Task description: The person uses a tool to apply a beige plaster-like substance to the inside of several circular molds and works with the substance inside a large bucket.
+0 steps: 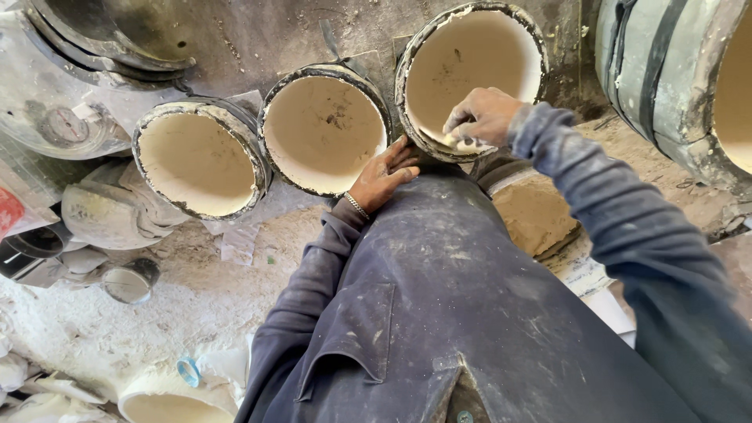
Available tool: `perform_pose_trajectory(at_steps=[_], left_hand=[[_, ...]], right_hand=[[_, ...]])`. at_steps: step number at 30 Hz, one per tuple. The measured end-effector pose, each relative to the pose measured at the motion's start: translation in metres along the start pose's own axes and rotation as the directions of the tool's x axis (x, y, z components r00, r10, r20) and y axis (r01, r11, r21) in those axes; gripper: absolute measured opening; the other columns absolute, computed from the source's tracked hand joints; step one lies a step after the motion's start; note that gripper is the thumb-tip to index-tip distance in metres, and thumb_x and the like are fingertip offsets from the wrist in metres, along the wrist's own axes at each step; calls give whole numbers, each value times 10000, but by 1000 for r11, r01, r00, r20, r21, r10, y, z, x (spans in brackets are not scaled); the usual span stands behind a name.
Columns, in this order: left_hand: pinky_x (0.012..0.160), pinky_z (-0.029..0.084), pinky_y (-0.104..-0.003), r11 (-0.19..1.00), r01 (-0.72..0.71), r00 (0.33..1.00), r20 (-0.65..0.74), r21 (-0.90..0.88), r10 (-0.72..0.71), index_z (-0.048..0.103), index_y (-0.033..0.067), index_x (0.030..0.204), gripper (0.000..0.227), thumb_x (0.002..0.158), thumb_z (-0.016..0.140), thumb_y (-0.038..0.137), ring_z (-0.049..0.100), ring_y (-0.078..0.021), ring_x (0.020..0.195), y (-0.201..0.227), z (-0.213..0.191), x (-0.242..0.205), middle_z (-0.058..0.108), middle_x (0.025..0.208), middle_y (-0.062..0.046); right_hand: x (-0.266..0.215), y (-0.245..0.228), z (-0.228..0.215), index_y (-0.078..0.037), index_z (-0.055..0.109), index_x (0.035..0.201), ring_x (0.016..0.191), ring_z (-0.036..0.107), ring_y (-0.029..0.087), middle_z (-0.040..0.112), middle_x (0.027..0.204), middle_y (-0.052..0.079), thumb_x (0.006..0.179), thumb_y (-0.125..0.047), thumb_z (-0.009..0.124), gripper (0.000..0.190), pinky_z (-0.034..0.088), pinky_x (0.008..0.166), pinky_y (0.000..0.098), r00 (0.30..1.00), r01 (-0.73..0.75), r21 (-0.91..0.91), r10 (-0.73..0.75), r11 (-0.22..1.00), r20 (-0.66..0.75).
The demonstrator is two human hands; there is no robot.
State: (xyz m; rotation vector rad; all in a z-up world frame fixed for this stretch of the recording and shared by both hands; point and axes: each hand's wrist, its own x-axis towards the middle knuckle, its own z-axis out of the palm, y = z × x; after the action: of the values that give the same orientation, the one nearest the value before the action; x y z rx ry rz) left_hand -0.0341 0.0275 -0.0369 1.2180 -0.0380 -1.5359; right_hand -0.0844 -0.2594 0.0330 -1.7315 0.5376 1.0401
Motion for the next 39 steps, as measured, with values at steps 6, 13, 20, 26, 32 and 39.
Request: perform_pose_trajectory(at_steps=[6, 13, 20, 26, 32, 39], left_hand=[[1183, 403, -521, 998, -22, 999, 25, 61, 20, 258, 9, 1613, 847, 939, 761, 109, 417, -470, 1428, 2, 2, -12, 285, 1564, -435], [1198, 394, -370, 993, 37, 999, -35, 113, -33, 297, 21, 1580, 782, 916, 684, 166, 466, -287, 1452, -17, 1, -40, 367, 1628, -192], [1225, 369, -373, 996, -21, 996, -86, 88, 29, 402, -11, 1522, 646, 944, 645, 143, 455, -273, 1467, -35, -15, -64, 469, 1563, -206], [1210, 379, -341, 983, 19, 996, -86, 181, -3, 442, -5, 1505, 659, 926, 676, 206, 499, -244, 1430, -31, -18, -57, 518, 1531, -188], [1204, 387, -351, 974, 18, 998, -59, 227, -4, 436, 2, 1508, 671, 916, 666, 220, 492, -260, 1439, -24, -15, -57, 509, 1534, -206], [1214, 365, -351, 954, -55, 998, -14, 295, 62, 413, 23, 1527, 691, 922, 676, 227, 482, -248, 1443, -22, -6, -82, 495, 1553, -186]], right_hand=[[-86, -28, -43, -9, 815, 1062, 865, 719, 290, 797, 985, 253, 951, -202, 663, 269, 595, 753, 473, 951, 248, 39, -251, 968, 183], [-35, -13, -13, -143, 755, 1231, 1086, 651, 255, 722, 1284, 75, 1014, -258, 653, 266, 495, 966, 433, 990, -74, -223, 45, 972, -132], [40, 17, 14, 29, 653, 1303, 912, 699, 339, 707, 1112, 189, 1032, -80, 619, 294, 613, 903, 449, 969, -247, -528, 219, 813, -115], [14, -23, -1, -67, 738, 1274, 916, 715, 255, 730, 1278, 100, 1001, 7, 573, 328, 624, 872, 384, 952, -160, -609, 285, 777, 115], [-51, -69, -42, -29, 824, 1117, 801, 694, 210, 818, 1065, 104, 958, 19, 662, 232, 568, 730, 343, 897, -146, -611, 365, 778, 250], [-191, -77, -71, -268, 833, 1150, 990, 776, 134, 856, 1122, -73, 888, -369, 690, 315, 536, 914, 298, 999, 54, -580, -46, 813, 28]])
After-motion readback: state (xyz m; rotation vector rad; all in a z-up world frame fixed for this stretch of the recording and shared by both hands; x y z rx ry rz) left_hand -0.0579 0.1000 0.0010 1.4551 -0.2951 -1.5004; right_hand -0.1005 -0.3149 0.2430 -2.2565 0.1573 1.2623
